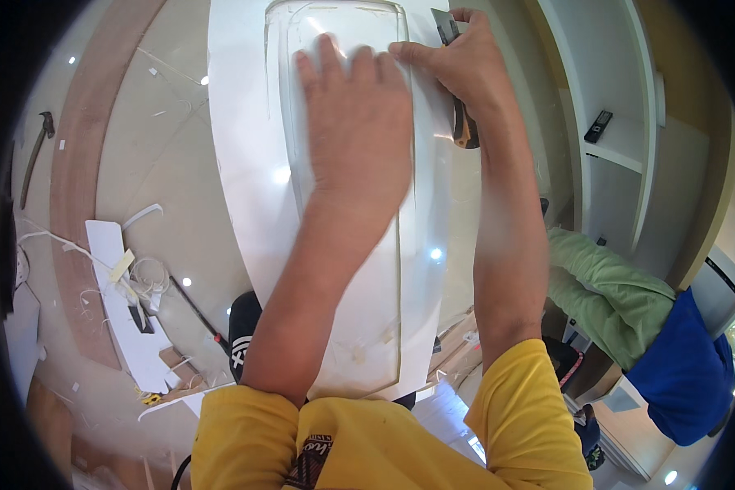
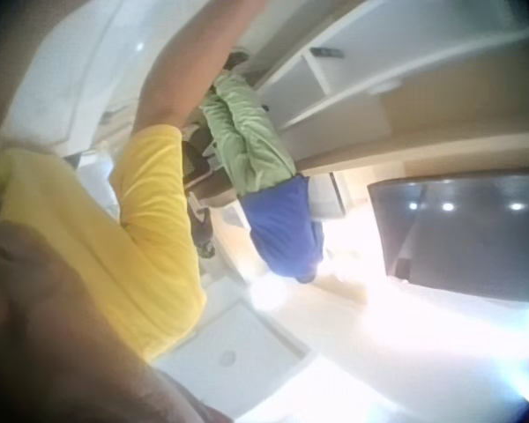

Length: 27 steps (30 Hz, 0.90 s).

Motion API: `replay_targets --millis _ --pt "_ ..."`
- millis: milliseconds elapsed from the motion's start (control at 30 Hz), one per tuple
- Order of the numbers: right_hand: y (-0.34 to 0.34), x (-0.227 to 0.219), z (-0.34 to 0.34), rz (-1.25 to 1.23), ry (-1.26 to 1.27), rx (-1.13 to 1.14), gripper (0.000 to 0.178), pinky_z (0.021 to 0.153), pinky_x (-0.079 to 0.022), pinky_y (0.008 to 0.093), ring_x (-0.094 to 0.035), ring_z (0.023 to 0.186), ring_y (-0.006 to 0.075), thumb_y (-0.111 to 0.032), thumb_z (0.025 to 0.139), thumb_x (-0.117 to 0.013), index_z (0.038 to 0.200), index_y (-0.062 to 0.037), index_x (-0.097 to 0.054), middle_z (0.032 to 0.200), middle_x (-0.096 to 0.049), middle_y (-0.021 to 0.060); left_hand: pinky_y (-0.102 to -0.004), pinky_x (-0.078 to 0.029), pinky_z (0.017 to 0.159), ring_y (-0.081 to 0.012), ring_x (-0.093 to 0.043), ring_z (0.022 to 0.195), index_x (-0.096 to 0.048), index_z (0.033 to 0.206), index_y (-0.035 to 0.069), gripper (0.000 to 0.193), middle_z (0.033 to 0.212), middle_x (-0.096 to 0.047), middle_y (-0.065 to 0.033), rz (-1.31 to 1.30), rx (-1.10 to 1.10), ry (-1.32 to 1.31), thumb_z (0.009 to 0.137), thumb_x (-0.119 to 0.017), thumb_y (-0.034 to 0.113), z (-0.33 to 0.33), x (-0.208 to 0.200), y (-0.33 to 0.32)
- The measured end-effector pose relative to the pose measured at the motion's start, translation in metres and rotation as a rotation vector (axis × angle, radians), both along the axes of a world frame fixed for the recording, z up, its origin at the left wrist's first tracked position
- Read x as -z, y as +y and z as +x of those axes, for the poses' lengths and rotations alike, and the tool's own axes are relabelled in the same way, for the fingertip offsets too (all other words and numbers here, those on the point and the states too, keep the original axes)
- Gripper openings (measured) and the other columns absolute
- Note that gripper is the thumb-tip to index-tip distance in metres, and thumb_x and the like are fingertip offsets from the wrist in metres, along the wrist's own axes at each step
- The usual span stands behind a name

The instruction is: The person kneels on the floor and uses a utility knife to cut and peel protective film from a white rectangular panel. They repeatedly score the film along the panel edges and remove strips of the film.

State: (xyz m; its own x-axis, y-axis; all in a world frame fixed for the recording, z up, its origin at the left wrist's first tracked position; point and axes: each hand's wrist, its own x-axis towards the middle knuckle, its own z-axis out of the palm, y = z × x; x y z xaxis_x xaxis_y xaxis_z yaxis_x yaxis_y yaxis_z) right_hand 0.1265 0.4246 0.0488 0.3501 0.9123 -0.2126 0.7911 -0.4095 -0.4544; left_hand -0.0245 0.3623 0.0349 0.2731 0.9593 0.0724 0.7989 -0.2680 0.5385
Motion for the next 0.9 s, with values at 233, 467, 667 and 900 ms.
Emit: replay_targets --millis 233,467,667,900 --pt "-0.003 0.003 0.0 0.049 -0.023 0.024 0.105 0.077 -0.06 0.037 -0.073 0.089 0.0257 -0.04 0.067 -0.094 0.145 0.0076 -0.044 0.105 -0.07 0.0242 -0.0606 -0.018 0.125 -0.0403 -0.032 0.152 -0.049 0.146 -0.008 0.055 0.153 -0.047 -0.0201 0.03 -0.078 -0.124 0.095 -0.06 0.007 0.013 0.027 -0.013" --pt "-0.006 0.013 -0.011 0.31 -0.255 -0.112 0.053 0.075 -0.056 0.0404 -0.07 0.08 0.0275 -0.029 0.084 -0.081 0.123 0.0031 -0.063 0.094 -0.073 0.0179 -0.0569 -0.018 0.126 -0.0339 -0.032 0.152 -0.051 0.147 -0.003 0.05 0.157 -0.045 -0.0134 -0.015 -0.042 -0.06 0.101 -0.06 0.017 -0.002 0.027 -0.025" --pt "-0.025 -0.01 -0.015 0.275 -0.104 -0.144 0.055 0.075 -0.054 0.044 -0.068 0.079 0.0328 -0.028 0.087 -0.078 0.127 0.0029 -0.056 0.09 -0.071 0.0203 -0.054 -0.023 0.124 -0.0334 -0.037 0.149 -0.062 0.137 0.003 0.039 0.152 -0.052 -0.0115 0.07 -0.056 -0.131 0.099 -0.062 0.013 -0.01 0.036 -0.019" --pt "-0.159 -0.042 0.001 -0.084 0.299 0.366 0.047 0.055 -0.053 0.0338 -0.059 0.057 0.0163 -0.026 0.092 -0.07 0.127 0.0006 -0.053 0.078 -0.06 0.0043 -0.0548 -0.036 0.116 -0.0351 -0.053 0.132 -0.072 0.119 0.004 0.025 0.134 -0.063 -0.0092 0.216 0.089 -0.322 0.095 -0.069 0.011 -0.03 0.021 -0.054"
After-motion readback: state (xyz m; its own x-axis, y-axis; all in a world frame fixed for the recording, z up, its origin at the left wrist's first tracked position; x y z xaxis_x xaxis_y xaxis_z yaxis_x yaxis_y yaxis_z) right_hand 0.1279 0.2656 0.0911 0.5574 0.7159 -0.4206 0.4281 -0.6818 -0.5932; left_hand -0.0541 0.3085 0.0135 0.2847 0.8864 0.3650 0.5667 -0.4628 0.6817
